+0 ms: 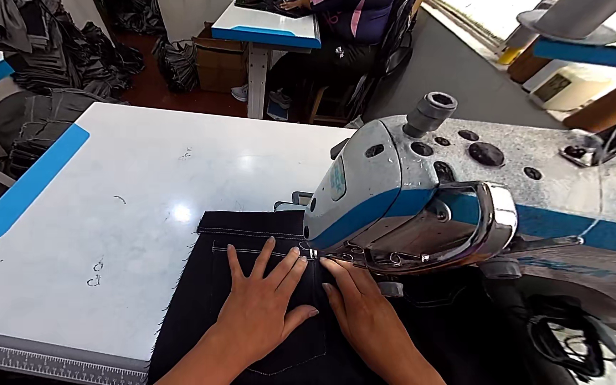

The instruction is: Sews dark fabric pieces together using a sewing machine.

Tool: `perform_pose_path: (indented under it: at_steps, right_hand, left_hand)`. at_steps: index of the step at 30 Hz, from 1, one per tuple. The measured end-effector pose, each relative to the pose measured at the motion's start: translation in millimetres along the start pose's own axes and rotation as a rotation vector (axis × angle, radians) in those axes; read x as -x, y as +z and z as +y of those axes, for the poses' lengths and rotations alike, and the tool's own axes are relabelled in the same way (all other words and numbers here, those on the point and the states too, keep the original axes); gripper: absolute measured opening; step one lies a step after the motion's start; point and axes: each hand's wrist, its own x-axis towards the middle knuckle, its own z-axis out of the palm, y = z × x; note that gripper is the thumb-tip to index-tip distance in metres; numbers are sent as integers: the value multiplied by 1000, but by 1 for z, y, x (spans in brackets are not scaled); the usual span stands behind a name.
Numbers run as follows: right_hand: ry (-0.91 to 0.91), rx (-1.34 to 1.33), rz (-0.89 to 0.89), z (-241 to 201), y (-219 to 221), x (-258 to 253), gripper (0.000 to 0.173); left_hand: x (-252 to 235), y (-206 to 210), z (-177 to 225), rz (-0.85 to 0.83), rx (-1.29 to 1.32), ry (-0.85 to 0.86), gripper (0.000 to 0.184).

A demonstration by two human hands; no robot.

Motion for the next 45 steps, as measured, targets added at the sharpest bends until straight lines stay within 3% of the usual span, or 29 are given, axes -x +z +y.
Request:
perform_pose_path:
  at_steps: [9, 27, 31, 34, 37, 39, 42, 45]
  right_hand:
    - [-6, 11, 0, 1, 0, 2, 42]
    - [-67, -27, 13, 4, -1, -4, 45]
    - [70, -190, 41, -22, -32, 5, 32]
    - [248, -332, -107, -67, -66, 21, 27]
    - [284, -90, -109, -79, -48, 35, 51]
    - [277, 29, -56, -80, -36, 35, 57]
    - [278, 64, -55, -82, -31, 33, 53]
    - [296, -66, -13, -85, -31, 32, 43]
  left_hand:
    - [1, -1, 2, 3, 0, 2, 71]
    - [-5, -19, 4, -283, 124, -64, 75]
    - [-2, -12, 1, -175, 161, -54, 66]
    - [0, -11, -3, -136, 215, -60, 60]
    - [1, -11, -4, -120, 217, -42, 57]
    - [0, -10, -4, -117, 204, -35, 57]
    - [1, -10, -5, -120, 198, -31, 56]
    - [0, -11, -7, -121, 218, -32, 55]
